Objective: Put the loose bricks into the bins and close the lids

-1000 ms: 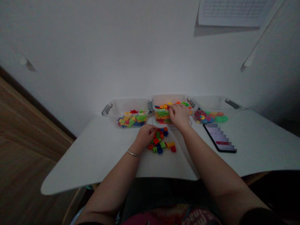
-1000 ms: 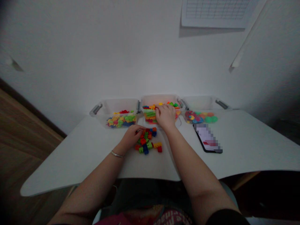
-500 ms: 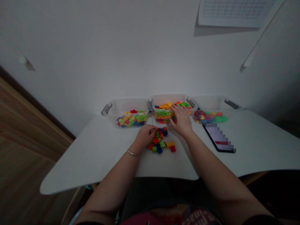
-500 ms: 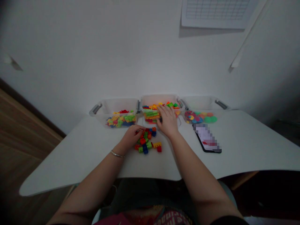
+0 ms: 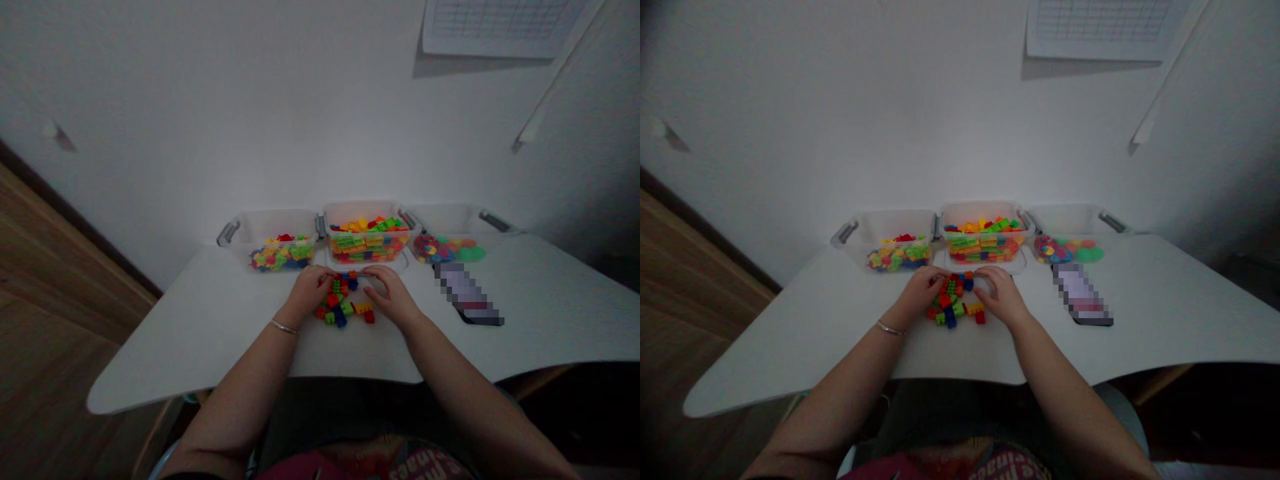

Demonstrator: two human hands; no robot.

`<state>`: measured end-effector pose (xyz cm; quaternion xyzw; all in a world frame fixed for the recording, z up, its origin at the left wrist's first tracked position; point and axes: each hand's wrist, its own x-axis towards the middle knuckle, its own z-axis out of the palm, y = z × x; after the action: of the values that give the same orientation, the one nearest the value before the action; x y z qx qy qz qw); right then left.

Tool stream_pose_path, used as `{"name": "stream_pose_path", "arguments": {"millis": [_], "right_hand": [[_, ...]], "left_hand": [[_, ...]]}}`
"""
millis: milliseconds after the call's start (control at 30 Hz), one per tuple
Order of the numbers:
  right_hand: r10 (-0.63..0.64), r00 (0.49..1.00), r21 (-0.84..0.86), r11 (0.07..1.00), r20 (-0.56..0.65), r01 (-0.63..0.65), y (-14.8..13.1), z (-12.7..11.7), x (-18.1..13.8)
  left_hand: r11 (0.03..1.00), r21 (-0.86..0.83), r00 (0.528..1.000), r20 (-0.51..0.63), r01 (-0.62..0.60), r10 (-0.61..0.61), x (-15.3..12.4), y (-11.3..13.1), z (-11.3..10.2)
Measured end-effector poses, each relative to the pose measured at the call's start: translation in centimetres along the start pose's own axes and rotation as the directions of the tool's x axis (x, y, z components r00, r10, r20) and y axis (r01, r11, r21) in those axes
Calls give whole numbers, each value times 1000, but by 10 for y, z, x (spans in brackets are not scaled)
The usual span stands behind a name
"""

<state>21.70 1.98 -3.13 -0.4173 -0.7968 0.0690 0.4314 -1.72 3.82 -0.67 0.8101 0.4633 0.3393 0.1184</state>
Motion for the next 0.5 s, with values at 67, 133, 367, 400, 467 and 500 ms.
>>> {"name": "stream_pose_path", "arguments": {"millis": [67, 133, 367, 400, 467, 500], "right_hand": [[2, 995, 63, 998, 95, -8, 0, -1, -5], [21, 986, 87, 996, 166, -36, -1, -2, -8], [181, 949, 3, 982, 257, -188, 3, 4, -8], [219, 946, -22, 975, 238, -220, 4, 5, -8], [285, 940, -47, 959, 189, -281, 7, 5, -7], [310, 936, -43, 951, 168, -307, 8, 5, -8]], "left_hand": [[1000, 1, 1000, 0, 0, 0, 0, -1, 1], [1000, 0, 1000, -2, 4, -4, 0, -1, 2], [1000, -6, 1000, -2, 2, -2, 0, -2, 4], [1000, -4, 1000, 0, 2, -2, 0, -2, 4], [1000, -2, 1000, 0, 0, 0, 0, -2, 4], [1000, -1, 1000, -1, -2, 2, 0, -2, 4]]}}
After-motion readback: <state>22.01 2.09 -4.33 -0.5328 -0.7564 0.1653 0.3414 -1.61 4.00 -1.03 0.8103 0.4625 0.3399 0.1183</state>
